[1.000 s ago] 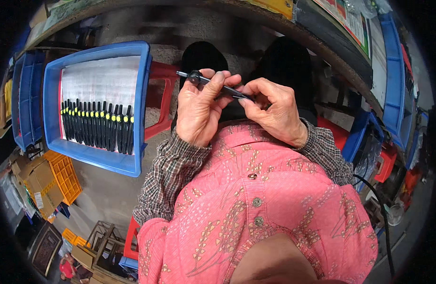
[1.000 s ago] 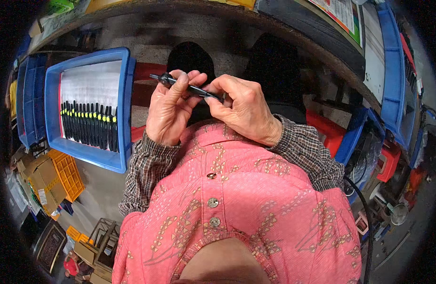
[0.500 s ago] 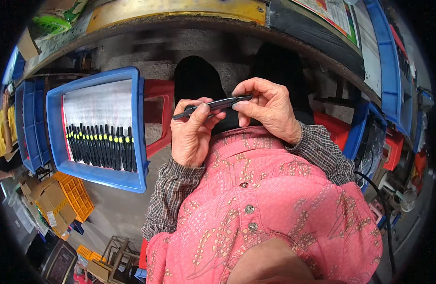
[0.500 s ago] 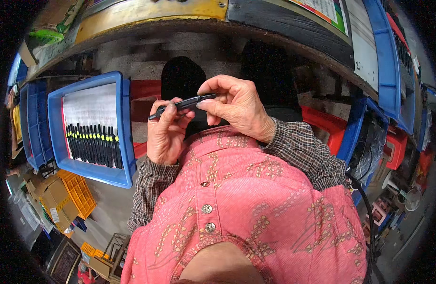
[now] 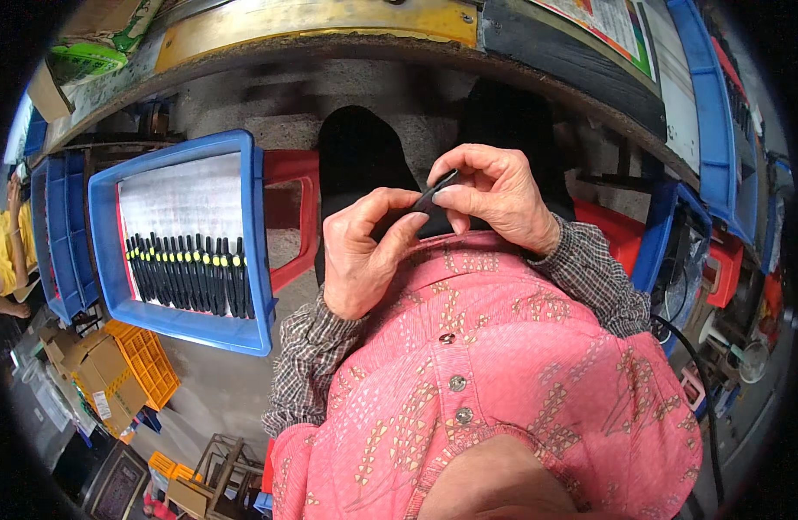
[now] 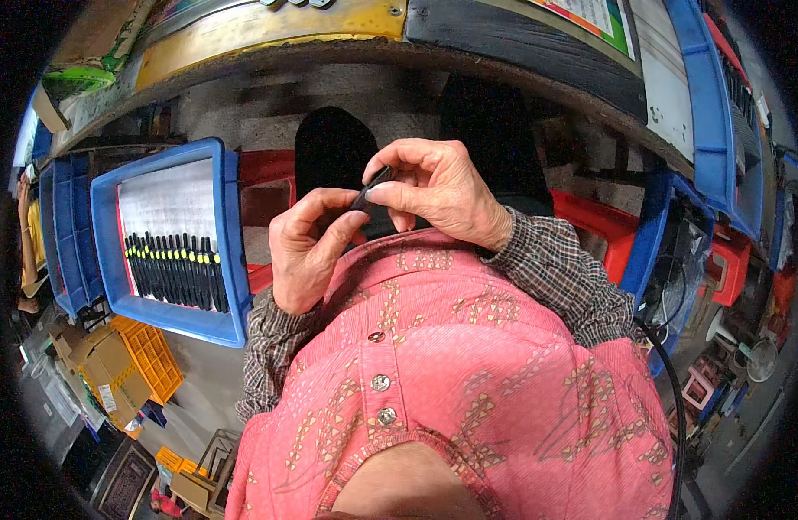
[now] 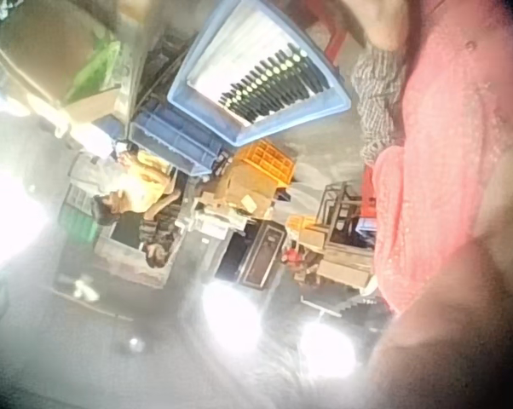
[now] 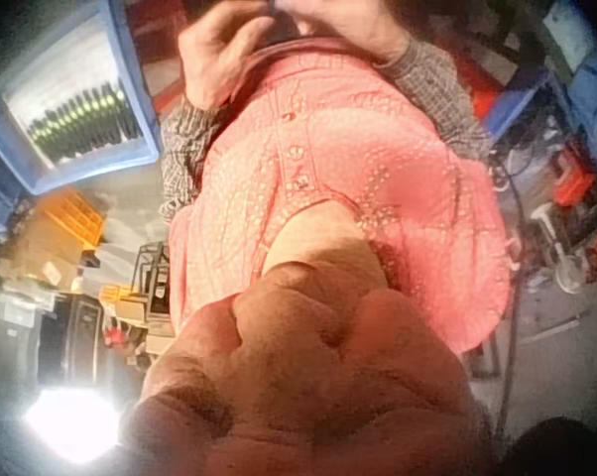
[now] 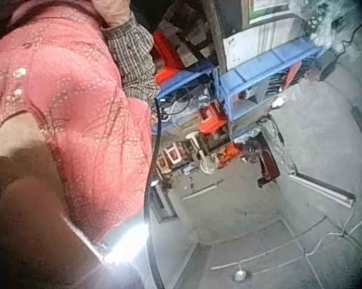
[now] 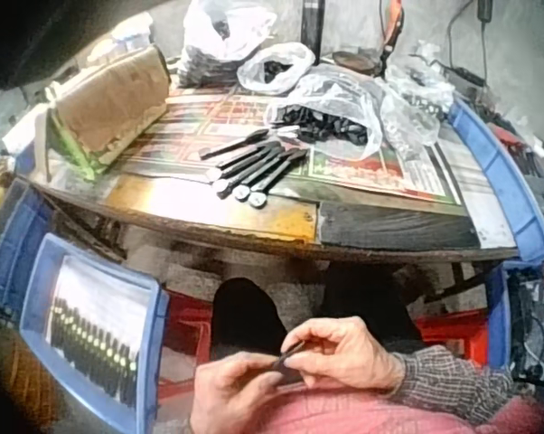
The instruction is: The person assembles small plastic components by fitting pieces together by hand, then places the assembled parts into a blue storage bin.
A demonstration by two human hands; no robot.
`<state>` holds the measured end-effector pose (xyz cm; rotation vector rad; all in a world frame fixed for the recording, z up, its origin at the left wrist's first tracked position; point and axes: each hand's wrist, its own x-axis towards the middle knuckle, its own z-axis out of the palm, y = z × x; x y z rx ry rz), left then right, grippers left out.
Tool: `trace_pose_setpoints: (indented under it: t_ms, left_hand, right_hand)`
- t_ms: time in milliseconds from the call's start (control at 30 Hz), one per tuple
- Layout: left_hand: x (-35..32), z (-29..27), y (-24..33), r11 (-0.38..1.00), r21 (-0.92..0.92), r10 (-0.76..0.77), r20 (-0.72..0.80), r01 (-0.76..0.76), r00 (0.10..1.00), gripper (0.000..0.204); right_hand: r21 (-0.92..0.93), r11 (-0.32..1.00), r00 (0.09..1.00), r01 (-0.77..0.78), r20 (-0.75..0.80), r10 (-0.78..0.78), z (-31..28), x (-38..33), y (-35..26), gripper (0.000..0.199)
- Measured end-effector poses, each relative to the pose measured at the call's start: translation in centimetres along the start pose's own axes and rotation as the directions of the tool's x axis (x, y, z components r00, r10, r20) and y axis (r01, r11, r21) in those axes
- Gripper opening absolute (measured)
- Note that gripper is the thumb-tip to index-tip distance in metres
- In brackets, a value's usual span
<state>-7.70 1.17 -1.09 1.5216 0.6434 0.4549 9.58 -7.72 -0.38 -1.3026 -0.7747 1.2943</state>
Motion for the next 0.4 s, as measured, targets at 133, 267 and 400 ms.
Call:
trace_pose_setpoints:
  t_ms: [133, 267, 400]
  left_hand:
    - [-0.1, 0.7, -0.3, 0.987, -0.125, -0.093, 0.049, 0.098, 0.995, 0.014]
    - [-0.5, 1.4, -0.3, 0.909, -0.375, -0.179, 0.048, 0.184, 0.983, 0.012]
    - [-0.7, 2.1, -0.5, 0.879, -0.449, -0.186, -0.012, 0.161, 0.982, 0.013]
  right_hand:
    - [0.023, 1.0, 1.0, -0.004, 0.02, 0.003, -0.2, 0.0, 0.3, 0.014]
    - [0.068, 0.997, 0.999, -0.032, 0.031, 0.03, -0.2, -0.2, 0.3, 0.013]
    - [0.084, 0.995, 0.997, -0.06, 0.052, 0.055, -0.3, -0.1, 0.6, 0.013]
